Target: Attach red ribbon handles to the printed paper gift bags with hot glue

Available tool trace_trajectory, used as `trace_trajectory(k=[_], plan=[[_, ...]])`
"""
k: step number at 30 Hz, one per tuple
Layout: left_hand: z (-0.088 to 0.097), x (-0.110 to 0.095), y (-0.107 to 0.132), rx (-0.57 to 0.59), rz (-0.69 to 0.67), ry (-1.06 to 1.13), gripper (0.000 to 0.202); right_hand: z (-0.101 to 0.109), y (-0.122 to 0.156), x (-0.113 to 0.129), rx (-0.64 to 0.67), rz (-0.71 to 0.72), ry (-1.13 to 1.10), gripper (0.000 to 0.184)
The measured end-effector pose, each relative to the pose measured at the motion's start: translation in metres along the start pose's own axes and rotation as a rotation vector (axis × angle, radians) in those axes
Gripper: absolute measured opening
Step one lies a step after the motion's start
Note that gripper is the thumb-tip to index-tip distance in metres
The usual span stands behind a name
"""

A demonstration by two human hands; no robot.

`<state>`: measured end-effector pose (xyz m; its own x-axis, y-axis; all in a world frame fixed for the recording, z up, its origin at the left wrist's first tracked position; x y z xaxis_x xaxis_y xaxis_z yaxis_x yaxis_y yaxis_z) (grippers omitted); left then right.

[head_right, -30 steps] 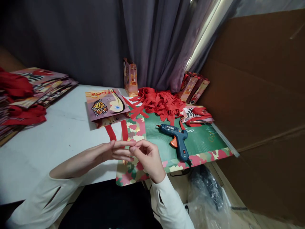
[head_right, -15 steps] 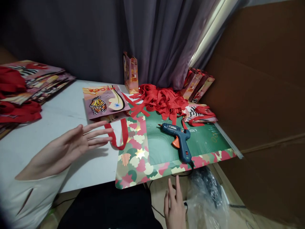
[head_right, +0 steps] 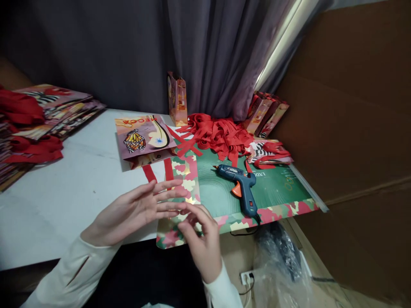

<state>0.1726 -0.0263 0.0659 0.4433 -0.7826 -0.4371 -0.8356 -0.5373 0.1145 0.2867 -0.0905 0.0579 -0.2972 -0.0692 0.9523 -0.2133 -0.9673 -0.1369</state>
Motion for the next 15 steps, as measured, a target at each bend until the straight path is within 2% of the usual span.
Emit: trace_trajectory(k=[3, 5, 8, 11, 15], plan=[[0.003, 0.004, 0.002, -0.005, 0.0, -0.005, 0.044, -0.021, -0.013, 0.0, -0.048, -0.01, -0.059, 0.016], [0.008, -0.002, 0.006, -0.033, -0.013, -0.046, 0.045, -0.024, -0.016, -0.001, -0.043, 0.012, 0.047, 0.02], [0.02, -0.021, 0.014, -0.114, -0.066, -0.142, 0.046, -0.022, -0.018, 0.0, 0.046, 0.108, 0.225, 0.026], [0.027, -0.045, 0.022, -0.199, -0.165, -0.219, 0.047, 0.002, -0.022, -0.009, 0.037, 0.101, 0.212, 0.029], [0.04, -0.067, 0.037, -0.372, -0.249, -0.412, 0.048, 0.069, -0.027, -0.029, -0.224, 0.009, 0.197, 0.038]])
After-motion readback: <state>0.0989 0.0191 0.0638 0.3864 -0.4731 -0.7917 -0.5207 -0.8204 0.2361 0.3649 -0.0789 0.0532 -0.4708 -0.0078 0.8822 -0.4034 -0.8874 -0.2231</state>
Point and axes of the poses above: each hand's wrist, its own y-axis away from the middle knuckle, its own z-axis out of the back of the hand, x = y × z, the point moved 9 cm from there along -y, towards the middle knuckle, and after that the axes turned 11 degrees about y, right-handed, at the moved point
